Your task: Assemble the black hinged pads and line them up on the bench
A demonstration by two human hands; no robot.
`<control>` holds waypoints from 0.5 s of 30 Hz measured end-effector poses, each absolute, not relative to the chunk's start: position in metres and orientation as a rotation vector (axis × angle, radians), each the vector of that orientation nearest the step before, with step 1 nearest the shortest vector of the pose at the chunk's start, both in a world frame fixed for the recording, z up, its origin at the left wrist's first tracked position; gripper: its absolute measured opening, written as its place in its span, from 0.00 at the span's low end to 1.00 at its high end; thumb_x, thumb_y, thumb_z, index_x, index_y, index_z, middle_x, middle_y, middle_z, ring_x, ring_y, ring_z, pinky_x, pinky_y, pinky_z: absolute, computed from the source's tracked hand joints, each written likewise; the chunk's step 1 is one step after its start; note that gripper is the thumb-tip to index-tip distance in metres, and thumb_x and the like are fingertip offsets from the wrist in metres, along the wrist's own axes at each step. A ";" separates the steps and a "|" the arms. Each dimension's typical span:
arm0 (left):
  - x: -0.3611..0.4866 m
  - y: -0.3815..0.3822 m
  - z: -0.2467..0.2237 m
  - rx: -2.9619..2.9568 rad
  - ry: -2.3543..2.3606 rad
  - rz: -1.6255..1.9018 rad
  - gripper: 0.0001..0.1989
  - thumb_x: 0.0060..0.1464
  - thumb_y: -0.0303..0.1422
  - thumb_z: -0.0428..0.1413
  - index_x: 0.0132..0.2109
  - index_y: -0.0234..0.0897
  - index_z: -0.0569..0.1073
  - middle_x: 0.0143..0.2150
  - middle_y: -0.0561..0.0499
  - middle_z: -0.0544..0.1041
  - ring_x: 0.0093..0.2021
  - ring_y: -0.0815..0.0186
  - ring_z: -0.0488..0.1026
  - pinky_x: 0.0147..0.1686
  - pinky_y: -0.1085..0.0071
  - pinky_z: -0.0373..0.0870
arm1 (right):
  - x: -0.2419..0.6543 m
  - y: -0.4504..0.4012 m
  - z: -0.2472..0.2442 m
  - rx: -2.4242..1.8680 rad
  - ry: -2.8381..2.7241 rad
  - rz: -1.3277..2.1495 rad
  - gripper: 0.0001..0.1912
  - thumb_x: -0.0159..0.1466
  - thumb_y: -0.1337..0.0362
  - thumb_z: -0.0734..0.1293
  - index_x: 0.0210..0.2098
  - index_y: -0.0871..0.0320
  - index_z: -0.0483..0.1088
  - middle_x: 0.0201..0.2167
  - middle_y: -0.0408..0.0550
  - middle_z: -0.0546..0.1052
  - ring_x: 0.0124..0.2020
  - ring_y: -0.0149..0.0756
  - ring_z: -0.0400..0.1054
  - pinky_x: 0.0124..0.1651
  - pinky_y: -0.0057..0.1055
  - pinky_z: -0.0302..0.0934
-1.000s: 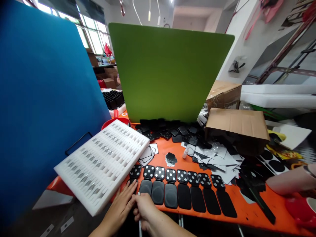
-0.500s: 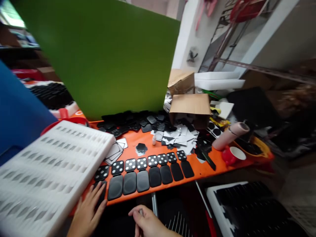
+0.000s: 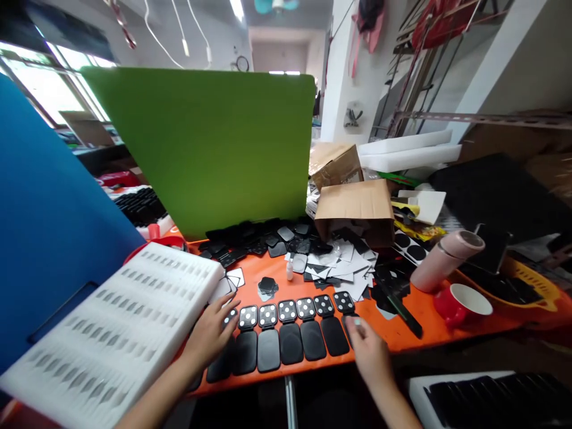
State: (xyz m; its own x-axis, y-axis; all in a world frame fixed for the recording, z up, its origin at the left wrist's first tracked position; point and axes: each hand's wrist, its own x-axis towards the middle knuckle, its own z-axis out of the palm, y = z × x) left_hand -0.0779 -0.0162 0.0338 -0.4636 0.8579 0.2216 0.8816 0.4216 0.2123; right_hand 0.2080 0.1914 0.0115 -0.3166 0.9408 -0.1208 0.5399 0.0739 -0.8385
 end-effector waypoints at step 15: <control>-0.209 0.137 0.052 -0.978 -3.060 0.295 0.13 0.54 0.35 0.51 0.45 0.32 0.67 0.43 0.46 0.70 0.40 0.63 0.69 0.39 0.61 0.67 | 0.249 0.284 -0.066 -1.766 -1.664 0.865 0.27 0.52 0.44 0.57 0.34 0.59 0.71 0.37 0.56 0.75 0.40 0.52 0.67 0.37 0.37 0.60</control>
